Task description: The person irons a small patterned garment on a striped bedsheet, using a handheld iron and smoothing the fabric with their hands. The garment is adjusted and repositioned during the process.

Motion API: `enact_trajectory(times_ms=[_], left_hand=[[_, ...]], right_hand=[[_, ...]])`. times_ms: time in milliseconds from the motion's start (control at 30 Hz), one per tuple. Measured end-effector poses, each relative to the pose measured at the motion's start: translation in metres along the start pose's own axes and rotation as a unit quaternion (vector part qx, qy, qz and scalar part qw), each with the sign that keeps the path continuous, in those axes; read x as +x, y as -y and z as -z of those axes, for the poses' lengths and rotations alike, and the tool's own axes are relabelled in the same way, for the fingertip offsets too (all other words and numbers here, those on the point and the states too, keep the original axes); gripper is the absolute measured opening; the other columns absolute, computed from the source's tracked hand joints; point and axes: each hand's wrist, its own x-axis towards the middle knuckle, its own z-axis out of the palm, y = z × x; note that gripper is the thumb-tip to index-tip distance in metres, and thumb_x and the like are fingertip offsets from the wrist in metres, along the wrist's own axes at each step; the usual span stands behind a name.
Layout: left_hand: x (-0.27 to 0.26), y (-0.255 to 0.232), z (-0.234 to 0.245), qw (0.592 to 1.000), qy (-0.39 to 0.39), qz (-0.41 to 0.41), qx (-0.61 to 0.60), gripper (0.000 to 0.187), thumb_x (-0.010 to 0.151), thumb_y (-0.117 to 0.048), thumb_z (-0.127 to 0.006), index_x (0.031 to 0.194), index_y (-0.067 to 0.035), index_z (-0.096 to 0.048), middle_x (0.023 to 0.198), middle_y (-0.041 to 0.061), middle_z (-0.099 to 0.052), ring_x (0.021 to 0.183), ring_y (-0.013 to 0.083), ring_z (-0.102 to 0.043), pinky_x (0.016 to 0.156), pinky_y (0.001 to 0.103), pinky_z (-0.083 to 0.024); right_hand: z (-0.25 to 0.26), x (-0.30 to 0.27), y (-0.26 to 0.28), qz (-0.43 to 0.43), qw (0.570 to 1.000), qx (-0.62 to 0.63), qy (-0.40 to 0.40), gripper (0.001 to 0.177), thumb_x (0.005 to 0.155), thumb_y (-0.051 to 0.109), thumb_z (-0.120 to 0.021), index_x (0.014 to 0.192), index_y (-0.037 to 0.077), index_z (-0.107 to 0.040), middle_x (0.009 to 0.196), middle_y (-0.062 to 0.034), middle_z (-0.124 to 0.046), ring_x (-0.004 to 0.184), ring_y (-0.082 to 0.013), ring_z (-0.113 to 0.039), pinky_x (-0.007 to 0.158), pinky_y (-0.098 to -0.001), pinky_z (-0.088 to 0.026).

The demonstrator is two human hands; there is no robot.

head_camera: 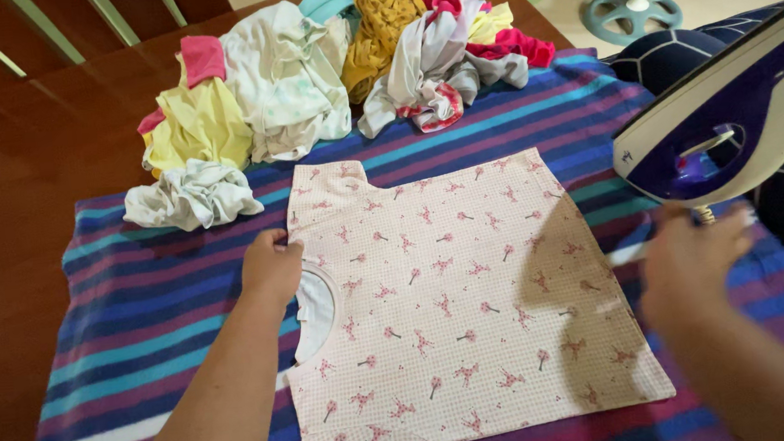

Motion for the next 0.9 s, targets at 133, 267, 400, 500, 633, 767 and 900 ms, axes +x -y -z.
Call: enact_trajectory(times_ms=[133, 267, 400, 500, 633, 767, 900], left_hand=[[0.011, -0.009, -0.008, 0.996, -0.029, -0.04, 0.079, 0.038, 0.088, -0.028, -0.07, 0.114, -0.002, -0.071, 0.112, 0.018, -0.073, 0.111, 0.0372, -0.065, 0.096, 0.047, -0.05], [0.032, -0.015, -0.015, 0.992, -0.033, -0.072, 0.096, 0.044, 0.087, -0.031, -0.072, 0.12, -0.002, -0.068, 0.116, 0.022, -0.07, 0.109, 0.0404, -0.064, 0.092, 0.048, -0.049], [0.052, -0.011, -0.02, 0.998, 0.03, 0.014, 0.051, 0.047, 0.088, -0.037, -0.073, 0.112, 0.003, -0.072, 0.104, 0.022, -0.075, 0.094, 0.0336, -0.072, 0.085, 0.042, -0.054], [0.068, -0.005, -0.018, 0.987, 0.128, 0.064, 0.079, 0.046, 0.092, -0.037, -0.073, 0.108, 0.005, -0.077, 0.096, 0.023, -0.077, 0.079, 0.0309, -0.071, 0.076, 0.041, -0.054], [0.082, -0.007, -0.009, 0.952, 0.254, 0.169, -0.042, 0.037, 0.094, -0.023, -0.071, 0.115, 0.007, -0.07, 0.092, 0.019, -0.074, 0.066, 0.0262, -0.068, 0.06, 0.041, -0.055], [0.087, -0.018, 0.019, 0.911, 0.3, 0.255, -0.126, 0.035, 0.105, -0.02, -0.055, 0.135, 0.0, -0.055, 0.093, 0.026, -0.07, 0.067, 0.0223, -0.061, 0.052, 0.033, -0.035], [0.09, -0.051, 0.042, 0.9, 0.216, 0.258, -0.276, 0.033, 0.104, -0.014, -0.042, 0.136, -0.003, -0.045, 0.101, 0.02, -0.071, 0.08, 0.0295, -0.074, 0.066, 0.037, -0.064]], right_hand=[[-0.021, -0.076, 0.013, 0.178, 0.939, -0.234, 0.179, 0.046, 0.093, 0.009, -0.062, 0.139, 0.006, -0.06, 0.127, -0.0205, -0.06, 0.116, -0.0329, -0.061, 0.1, -0.0423, -0.05], [-0.052, -0.085, 0.045, 0.319, 0.862, -0.213, 0.331, 0.035, 0.09, 0.012, -0.066, 0.125, 0.011, -0.07, 0.13, -0.0164, -0.064, 0.114, -0.0336, -0.066, 0.095, -0.0448, -0.055], [-0.096, -0.05, 0.067, 0.394, 0.785, -0.355, 0.32, 0.036, 0.087, 0.011, -0.069, 0.123, 0.014, -0.069, 0.145, -0.0094, -0.055, 0.117, -0.0362, -0.064, 0.093, -0.0484, -0.054], [-0.111, -0.022, 0.067, 0.44, 0.768, -0.328, 0.332, 0.05, 0.082, 0.01, -0.07, 0.132, 0.009, -0.063, 0.147, -0.0137, -0.053, 0.116, -0.0414, -0.062, 0.091, -0.0509, -0.053], [-0.133, 0.005, 0.062, 0.427, 0.761, -0.331, 0.359, 0.064, 0.082, 0.016, -0.074, 0.142, 0.007, -0.054, 0.136, -0.0226, -0.056, 0.111, -0.0464, -0.061, 0.089, -0.0531, -0.052], [-0.153, 0.024, 0.06, 0.425, 0.729, -0.389, 0.369, 0.024, 0.091, 0.019, -0.072, 0.113, 0.009, -0.075, 0.107, -0.0227, -0.071, 0.1, -0.0445, -0.068, 0.087, -0.0519, -0.055], [-0.174, 0.037, 0.072, 0.252, 0.834, -0.208, 0.444, 0.011, 0.087, 0.007, -0.064, 0.097, 0.004, -0.067, 0.079, -0.0187, -0.071, 0.077, -0.0416, -0.073, 0.067, -0.0507, -0.055]])
